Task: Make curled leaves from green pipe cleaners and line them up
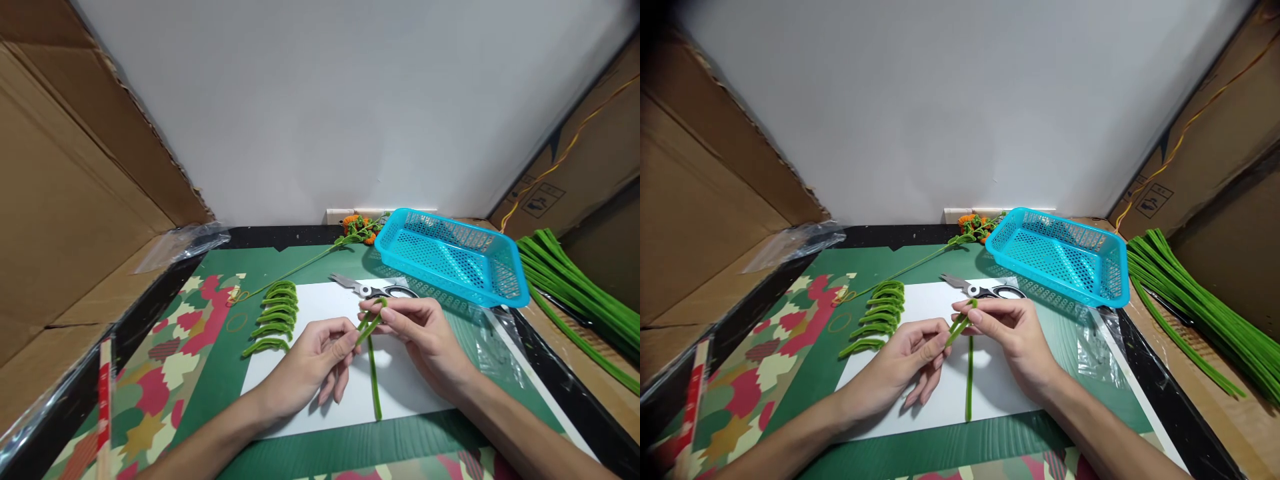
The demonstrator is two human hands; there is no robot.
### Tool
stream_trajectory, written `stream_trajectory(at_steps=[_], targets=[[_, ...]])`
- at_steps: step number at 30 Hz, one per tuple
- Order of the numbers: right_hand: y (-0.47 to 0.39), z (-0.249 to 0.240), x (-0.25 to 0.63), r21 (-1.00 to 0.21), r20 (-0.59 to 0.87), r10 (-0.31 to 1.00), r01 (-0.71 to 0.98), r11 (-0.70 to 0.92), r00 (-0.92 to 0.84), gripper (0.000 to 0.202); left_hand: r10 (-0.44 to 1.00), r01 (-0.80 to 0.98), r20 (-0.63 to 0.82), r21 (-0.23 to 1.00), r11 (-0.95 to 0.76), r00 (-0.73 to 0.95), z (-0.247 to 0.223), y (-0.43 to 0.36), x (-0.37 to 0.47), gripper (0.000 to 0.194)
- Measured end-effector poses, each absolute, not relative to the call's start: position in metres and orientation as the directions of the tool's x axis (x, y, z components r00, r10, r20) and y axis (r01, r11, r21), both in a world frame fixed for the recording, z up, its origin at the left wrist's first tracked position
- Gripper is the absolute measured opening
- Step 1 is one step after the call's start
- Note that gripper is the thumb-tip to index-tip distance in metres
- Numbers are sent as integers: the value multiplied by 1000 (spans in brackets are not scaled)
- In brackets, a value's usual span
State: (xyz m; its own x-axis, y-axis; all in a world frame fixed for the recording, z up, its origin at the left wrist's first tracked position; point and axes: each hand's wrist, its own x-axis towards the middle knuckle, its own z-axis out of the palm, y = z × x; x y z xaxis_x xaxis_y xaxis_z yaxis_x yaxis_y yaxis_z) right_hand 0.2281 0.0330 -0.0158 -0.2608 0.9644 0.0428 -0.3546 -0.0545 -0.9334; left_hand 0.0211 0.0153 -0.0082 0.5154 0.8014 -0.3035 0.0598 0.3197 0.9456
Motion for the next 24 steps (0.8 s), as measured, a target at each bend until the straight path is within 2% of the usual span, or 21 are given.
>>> stream_trajectory(at_steps=[8, 14, 18, 24], targets=[[35, -15, 228, -902, 6, 974, -422, -93, -228, 21, 826, 53, -304, 947, 318, 474, -6, 13, 23, 51], [35, -15, 228, -871, 6, 979, -483, -96, -206, 43, 837, 36, -298, 948, 318, 459, -10, 14, 24, 48], [36, -19, 228, -904, 74, 983, -428, -4, -165, 24, 846, 35, -288, 952, 305, 449, -10, 14, 22, 45], [35, -20, 229, -934, 127, 988, -346, 88, -91, 20, 893, 80, -265, 964, 254, 364, -8, 13, 22, 46]])
